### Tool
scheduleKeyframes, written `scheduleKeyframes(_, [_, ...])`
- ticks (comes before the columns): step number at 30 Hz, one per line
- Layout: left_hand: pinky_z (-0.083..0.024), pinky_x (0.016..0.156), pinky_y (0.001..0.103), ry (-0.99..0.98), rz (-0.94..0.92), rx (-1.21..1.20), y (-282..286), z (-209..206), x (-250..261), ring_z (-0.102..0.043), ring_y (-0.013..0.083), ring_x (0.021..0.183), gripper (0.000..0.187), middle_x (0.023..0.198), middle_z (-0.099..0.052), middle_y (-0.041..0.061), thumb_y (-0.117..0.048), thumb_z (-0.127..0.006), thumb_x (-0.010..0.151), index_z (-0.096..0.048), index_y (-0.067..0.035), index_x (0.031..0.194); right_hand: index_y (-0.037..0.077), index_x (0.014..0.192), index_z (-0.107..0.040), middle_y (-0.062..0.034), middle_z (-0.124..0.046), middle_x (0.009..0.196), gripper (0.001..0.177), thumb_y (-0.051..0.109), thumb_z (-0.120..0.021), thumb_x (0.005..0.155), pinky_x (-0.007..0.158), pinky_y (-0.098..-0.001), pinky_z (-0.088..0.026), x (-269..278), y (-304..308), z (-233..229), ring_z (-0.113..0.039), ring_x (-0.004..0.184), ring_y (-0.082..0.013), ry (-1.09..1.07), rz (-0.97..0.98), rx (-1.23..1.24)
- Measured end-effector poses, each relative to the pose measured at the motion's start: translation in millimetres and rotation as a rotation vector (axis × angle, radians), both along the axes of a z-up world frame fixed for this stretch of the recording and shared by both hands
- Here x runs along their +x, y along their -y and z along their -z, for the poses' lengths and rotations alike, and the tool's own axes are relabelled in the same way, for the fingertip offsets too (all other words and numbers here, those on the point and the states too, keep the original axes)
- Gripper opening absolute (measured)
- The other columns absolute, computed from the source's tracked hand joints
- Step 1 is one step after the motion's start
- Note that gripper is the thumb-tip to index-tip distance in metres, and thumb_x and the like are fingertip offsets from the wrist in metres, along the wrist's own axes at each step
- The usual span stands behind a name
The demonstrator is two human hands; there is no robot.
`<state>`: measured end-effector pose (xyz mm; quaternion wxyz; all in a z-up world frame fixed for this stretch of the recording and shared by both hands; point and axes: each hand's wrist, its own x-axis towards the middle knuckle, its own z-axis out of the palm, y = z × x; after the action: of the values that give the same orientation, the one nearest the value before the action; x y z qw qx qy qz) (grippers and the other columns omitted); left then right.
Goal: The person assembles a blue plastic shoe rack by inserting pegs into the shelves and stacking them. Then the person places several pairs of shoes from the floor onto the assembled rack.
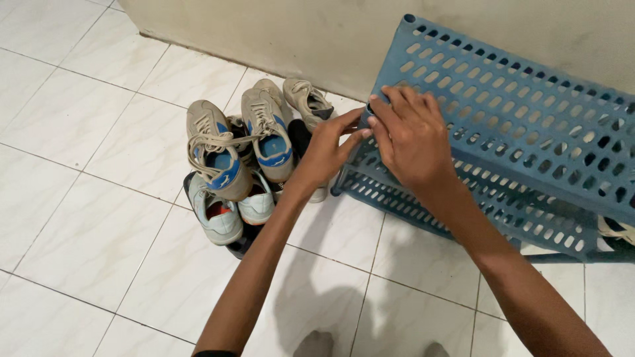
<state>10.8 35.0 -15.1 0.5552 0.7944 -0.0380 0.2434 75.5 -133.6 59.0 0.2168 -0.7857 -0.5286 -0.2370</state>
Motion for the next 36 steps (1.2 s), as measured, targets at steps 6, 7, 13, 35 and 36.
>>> scheduleKeyframes(6, [-0.055,0.090,0.034,0.012,0.204,-0.035,-8.7,10.4,7.9,-0.070,0.0192,0.100,0.036,0.111,-0.073,0.020,-0.015,-0.063,0.105,-0.056,0.003,0.135,0.008,0.139,-0.059,-0.0178,-0.056,0.133,0.040,0.022,-0.063,0.102,0.105,-0.0519,-0.035,4.3,-6.3,-9.6,-0.050,0.129,-0.0344,-0.113,0.110,-0.238])
scheduleKeyframes(7, [-0.056,0.084,0.033,-0.030,0.158,0.011,-9.0,9.0,7.0,-0.071,0.0190,0.093,0.037,0.106,-0.073,0.020,-0.016,-0.065,0.104,-0.056,0.003,0.134,0.007,0.142,-0.057,-0.0183,-0.055,0.137,0.042,0.022,-0.062,0.103,0.106,-0.0524,-0.035,4.1,-5.8,-9.4,-0.048,0.130,-0.0347,-0.075,0.096,-0.238])
scheduleKeyframes(13, [-0.054,0.075,0.037,-0.117,0.051,0.063,-1.9,-1.3,-2.8,-0.065,0.0332,0.076,0.030,0.094,-0.071,0.023,-0.015,-0.068,0.102,-0.061,0.002,0.125,0.003,0.149,-0.052,-0.0172,-0.050,0.155,0.050,0.022,-0.060,0.104,0.111,-0.0552,-0.033,2.3,-3.9,-3.8,-0.047,0.136,-0.0361,0.058,0.061,-0.233])
scheduleKeyframes(35, [-0.056,0.087,0.040,0.078,-0.132,0.045,24.2,4.5,-7.7,-0.071,0.0381,0.104,0.038,0.114,-0.070,0.027,-0.010,-0.064,0.103,-0.056,0.000,0.139,0.004,0.147,-0.051,-0.0172,-0.051,0.154,0.049,0.019,-0.063,0.102,0.114,-0.0634,-0.035,-3.9,-6.1,-3.5,-0.046,0.141,-0.0364,0.032,0.072,-0.192])
scheduleKeyframes(36, [-0.056,0.086,0.039,0.056,-0.067,0.033,16.4,3.8,-4.1,-0.072,0.0349,0.098,0.037,0.109,-0.071,0.025,-0.011,-0.066,0.102,-0.056,0.000,0.136,0.005,0.148,-0.050,-0.0179,-0.049,0.154,0.050,0.020,-0.061,0.102,0.114,-0.0641,-0.033,-2.8,-6.5,-4.1,-0.044,0.141,-0.0374,-0.006,0.063,-0.216])
